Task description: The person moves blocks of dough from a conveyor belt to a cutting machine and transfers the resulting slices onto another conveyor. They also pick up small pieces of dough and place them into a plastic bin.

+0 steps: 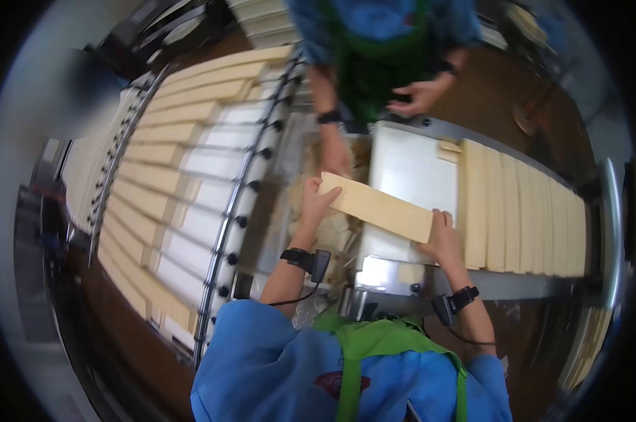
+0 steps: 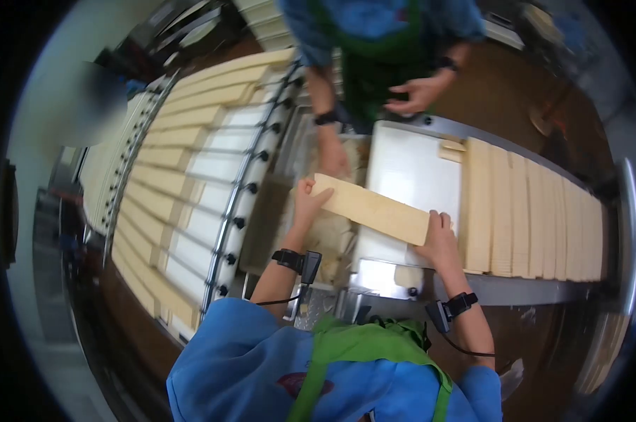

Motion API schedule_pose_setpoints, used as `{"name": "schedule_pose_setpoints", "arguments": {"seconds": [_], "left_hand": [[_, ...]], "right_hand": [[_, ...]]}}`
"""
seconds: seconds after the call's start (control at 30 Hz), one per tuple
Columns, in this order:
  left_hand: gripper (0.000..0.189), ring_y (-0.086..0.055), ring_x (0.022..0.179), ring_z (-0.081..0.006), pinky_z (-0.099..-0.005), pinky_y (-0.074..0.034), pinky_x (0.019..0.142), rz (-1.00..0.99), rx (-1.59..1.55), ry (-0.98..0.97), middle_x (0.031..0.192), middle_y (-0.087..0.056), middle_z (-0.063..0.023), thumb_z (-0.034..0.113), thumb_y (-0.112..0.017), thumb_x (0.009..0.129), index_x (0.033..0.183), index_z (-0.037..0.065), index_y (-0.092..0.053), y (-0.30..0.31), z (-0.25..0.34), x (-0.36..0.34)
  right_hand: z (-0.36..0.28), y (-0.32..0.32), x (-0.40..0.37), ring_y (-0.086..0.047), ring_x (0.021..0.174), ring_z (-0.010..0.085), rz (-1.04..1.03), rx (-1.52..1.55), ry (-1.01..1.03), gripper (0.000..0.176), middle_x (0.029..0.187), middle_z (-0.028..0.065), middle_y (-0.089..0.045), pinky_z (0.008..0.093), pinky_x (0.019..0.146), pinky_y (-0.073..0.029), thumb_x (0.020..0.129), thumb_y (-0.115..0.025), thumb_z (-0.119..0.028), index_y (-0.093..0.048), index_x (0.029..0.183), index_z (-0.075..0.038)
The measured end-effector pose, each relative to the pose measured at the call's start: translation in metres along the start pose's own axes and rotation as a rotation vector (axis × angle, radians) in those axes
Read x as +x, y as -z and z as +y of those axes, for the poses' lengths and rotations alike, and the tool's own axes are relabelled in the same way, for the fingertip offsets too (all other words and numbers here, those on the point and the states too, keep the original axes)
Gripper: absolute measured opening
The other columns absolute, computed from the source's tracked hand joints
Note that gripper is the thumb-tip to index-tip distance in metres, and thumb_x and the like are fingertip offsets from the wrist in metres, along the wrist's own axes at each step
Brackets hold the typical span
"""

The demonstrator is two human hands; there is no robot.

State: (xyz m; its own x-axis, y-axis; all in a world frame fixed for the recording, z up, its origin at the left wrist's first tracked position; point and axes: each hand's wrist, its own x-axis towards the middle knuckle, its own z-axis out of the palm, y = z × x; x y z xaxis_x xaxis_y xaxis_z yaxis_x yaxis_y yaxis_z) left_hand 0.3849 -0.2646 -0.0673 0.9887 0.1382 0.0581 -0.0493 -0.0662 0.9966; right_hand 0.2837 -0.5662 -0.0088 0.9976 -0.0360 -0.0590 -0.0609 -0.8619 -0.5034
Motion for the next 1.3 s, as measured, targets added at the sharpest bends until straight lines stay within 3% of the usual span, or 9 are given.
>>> {"name": "schedule_pose_setpoints", "arguments": {"seconds": [0.1, 0.23, 0.4, 0.57, 0.73, 0.93, 1.07, 1.13, 1.3], "left_hand": [[0.041, -0.05, 0.082, -0.0165, -0.0288, -0.043, 0.071, 0.361, 0.183, -0.078, 0.089, -0.051, -0.0072, 0.016, -0.074, 0.069, 0.093, 0.002, -0.044, 0.086, 0.013, -0.026], [0.025, -0.052, 0.076, -0.016, -0.029, -0.043, 0.069, 0.743, 0.43, -0.138, 0.083, -0.057, -0.0076, 0.023, -0.059, 0.082, 0.093, 0.001, -0.053, 0.238, 0.075, -0.081], [0.033, -0.052, 0.071, -0.0074, -0.0227, -0.043, 0.064, 0.744, 0.074, 0.055, 0.075, -0.059, -0.0008, 0.025, -0.049, 0.09, 0.091, -0.005, -0.06, 0.419, 0.061, -0.135], [0.033, -0.059, 0.075, -0.0265, -0.0335, -0.045, 0.069, 0.472, 0.771, 0.095, 0.081, -0.063, -0.016, 0.031, -0.051, 0.086, 0.092, 0.0, -0.063, 0.508, 0.032, -0.15], [0.025, -0.056, 0.077, -0.04, -0.0437, -0.045, 0.072, 0.161, 1.495, -0.061, 0.082, -0.057, -0.026, 0.028, -0.052, 0.082, 0.084, 0.004, -0.062, 0.524, 0.067, -0.138], [0.016, -0.051, 0.088, -0.0326, -0.042, -0.041, 0.08, 0.617, 1.345, -0.305, 0.087, -0.057, -0.0189, 0.015, -0.061, 0.073, 0.088, 0.008, -0.061, 0.5, 0.082, -0.146], [0.023, -0.045, 0.102, -0.0339, -0.0412, -0.033, 0.087, 0.171, 0.87, -0.422, 0.112, -0.052, -0.0126, 0.012, -0.063, 0.069, 0.092, 0.011, -0.063, 0.419, 0.088, -0.184], [0.025, -0.041, 0.109, -0.0369, -0.0471, -0.029, 0.091, -0.06, 1.13, -0.484, 0.121, -0.048, -0.0144, 0.013, -0.064, 0.068, 0.093, 0.014, -0.063, 0.355, 0.128, -0.216], [0.015, -0.037, 0.114, -0.0399, -0.0496, -0.028, 0.091, 0.103, 1.375, -0.471, 0.124, -0.044, -0.0174, 0.017, -0.067, 0.069, 0.08, 0.012, -0.059, 0.331, 0.089, -0.232]], "right_hand": [[-0.071, -0.012, -0.004, -0.05, 0.093, 0.0412, 0.12, 0.023, 0.242, 0.076, 0.114, 0.021, -0.041, 0.0435, 0.079, -0.046, 0.057, -0.075, -0.016, -0.036, 0.121, -0.004], [-0.185, -0.029, -0.029, -0.049, 0.1, 0.0388, -0.199, 0.284, 0.538, 0.076, 0.115, 0.0203, -0.041, 0.0423, 0.081, -0.045, 0.06, -0.075, -0.024, -0.036, 0.123, -0.004], [-0.289, -0.102, -0.076, -0.053, 0.097, 0.035, -0.509, 0.555, 0.723, 0.059, 0.106, 0.0184, -0.049, 0.0379, 0.081, -0.044, 0.068, -0.07, -0.025, -0.046, 0.116, -0.002], [-0.36, -0.143, -0.116, -0.054, 0.092, 0.0326, -0.674, 0.741, 0.651, 0.049, 0.101, 0.0182, -0.053, 0.0363, 0.08, -0.044, 0.07, -0.066, -0.023, -0.051, 0.111, 0.0], [-0.392, -0.152, -0.121, -0.053, 0.094, 0.0345, -0.625, 0.629, 0.686, 0.048, 0.106, 0.019, -0.051, 0.0364, 0.082, -0.043, 0.072, -0.06, -0.018, -0.047, 0.114, 0.0], [-0.411, -0.192, -0.125, -0.047, 0.104, 0.037, -0.567, 0.681, 0.795, 0.052, 0.116, 0.021, -0.044, 0.0384, 0.087, -0.041, 0.073, -0.05, -0.007, -0.038, 0.123, -0.001], [-0.395, -0.224, -0.12, -0.042, 0.114, 0.0342, -0.564, 0.739, 0.82, 0.056, 0.12, 0.0214, -0.043, 0.0365, 0.094, -0.035, 0.071, -0.047, -0.003, -0.034, 0.126, 0.0], [-0.377, -0.216, -0.115, -0.041, 0.116, 0.0329, -0.546, 0.75, 0.78, 0.058, 0.12, 0.0208, -0.043, 0.0361, 0.097, -0.033, 0.07, -0.047, -0.002, -0.034, 0.127, 0.0], [-0.333, -0.164, -0.073, -0.042, 0.112, 0.0345, -0.383, 0.856, 0.592, 0.056, 0.119, 0.0204, -0.044, 0.0367, 0.096, -0.034, 0.072, -0.051, -0.007, -0.035, 0.126, 0.001]]}}
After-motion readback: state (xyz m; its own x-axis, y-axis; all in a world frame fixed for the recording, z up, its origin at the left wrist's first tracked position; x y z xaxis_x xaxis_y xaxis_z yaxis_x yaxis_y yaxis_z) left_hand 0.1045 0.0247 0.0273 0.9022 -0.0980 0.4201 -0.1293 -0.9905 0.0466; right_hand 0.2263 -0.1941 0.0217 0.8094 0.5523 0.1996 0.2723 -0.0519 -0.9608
